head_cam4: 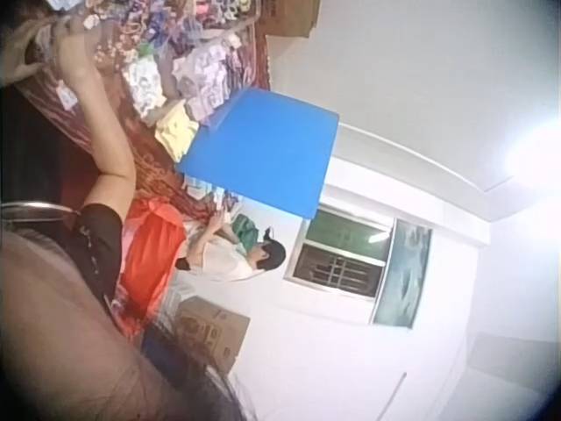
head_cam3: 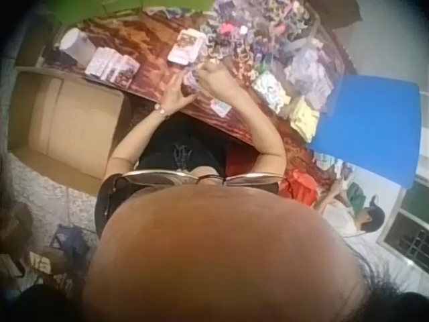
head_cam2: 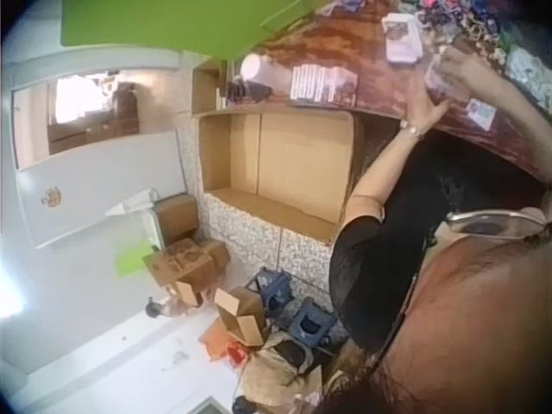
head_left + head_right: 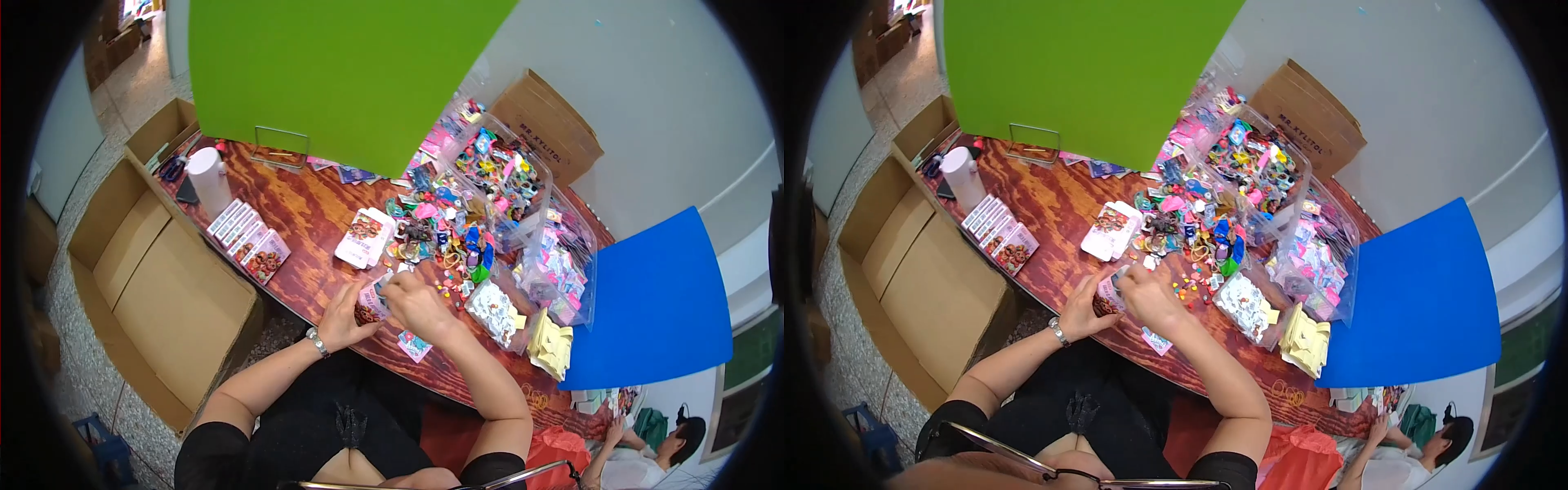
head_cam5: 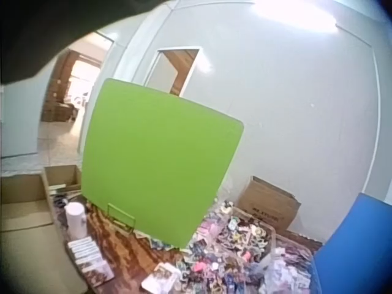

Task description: Packaging small colorful toy parts into plastic bags and placing them into containers.

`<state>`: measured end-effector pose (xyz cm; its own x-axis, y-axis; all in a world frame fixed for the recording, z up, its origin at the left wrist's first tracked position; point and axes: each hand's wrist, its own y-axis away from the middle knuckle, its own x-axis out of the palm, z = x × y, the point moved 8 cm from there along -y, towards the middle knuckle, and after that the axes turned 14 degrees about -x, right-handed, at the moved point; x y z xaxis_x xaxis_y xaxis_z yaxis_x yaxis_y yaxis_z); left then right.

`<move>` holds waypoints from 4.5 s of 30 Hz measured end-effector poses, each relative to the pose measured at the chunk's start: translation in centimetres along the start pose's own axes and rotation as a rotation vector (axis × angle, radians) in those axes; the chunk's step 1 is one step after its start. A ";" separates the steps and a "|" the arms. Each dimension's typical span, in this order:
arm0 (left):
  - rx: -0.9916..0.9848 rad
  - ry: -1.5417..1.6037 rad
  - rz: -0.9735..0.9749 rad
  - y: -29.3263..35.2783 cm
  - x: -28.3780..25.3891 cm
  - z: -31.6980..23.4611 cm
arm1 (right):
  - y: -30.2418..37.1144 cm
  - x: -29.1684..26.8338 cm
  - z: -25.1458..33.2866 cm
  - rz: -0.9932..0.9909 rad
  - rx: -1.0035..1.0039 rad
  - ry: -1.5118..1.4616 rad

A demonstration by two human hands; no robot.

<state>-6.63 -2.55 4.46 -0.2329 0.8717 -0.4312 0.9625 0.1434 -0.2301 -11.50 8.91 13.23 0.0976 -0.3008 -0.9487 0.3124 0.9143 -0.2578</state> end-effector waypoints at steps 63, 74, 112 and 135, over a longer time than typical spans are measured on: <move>0.039 -0.078 -0.010 -0.6 2.0 -2.0 | 3.1 -2.4 -1.6 -0.153 0.228 -0.290; 0.122 0.081 0.009 -0.1 0.7 -3.1 | 6.7 -0.6 2.4 -0.586 0.129 -0.047; 0.152 -0.245 -0.104 1.7 -0.6 -4.1 | 5.6 -1.5 3.3 -0.630 0.263 -0.250; 0.093 -0.134 -0.077 2.0 -1.1 -3.7 | 4.6 1.9 4.7 -0.620 0.241 -0.138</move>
<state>-3.93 -1.52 7.74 -0.3282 0.7884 -0.5203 0.9256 0.1584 -0.3439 -5.47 11.30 11.07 -0.0527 -0.7967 -0.6021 0.5499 0.4801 -0.6834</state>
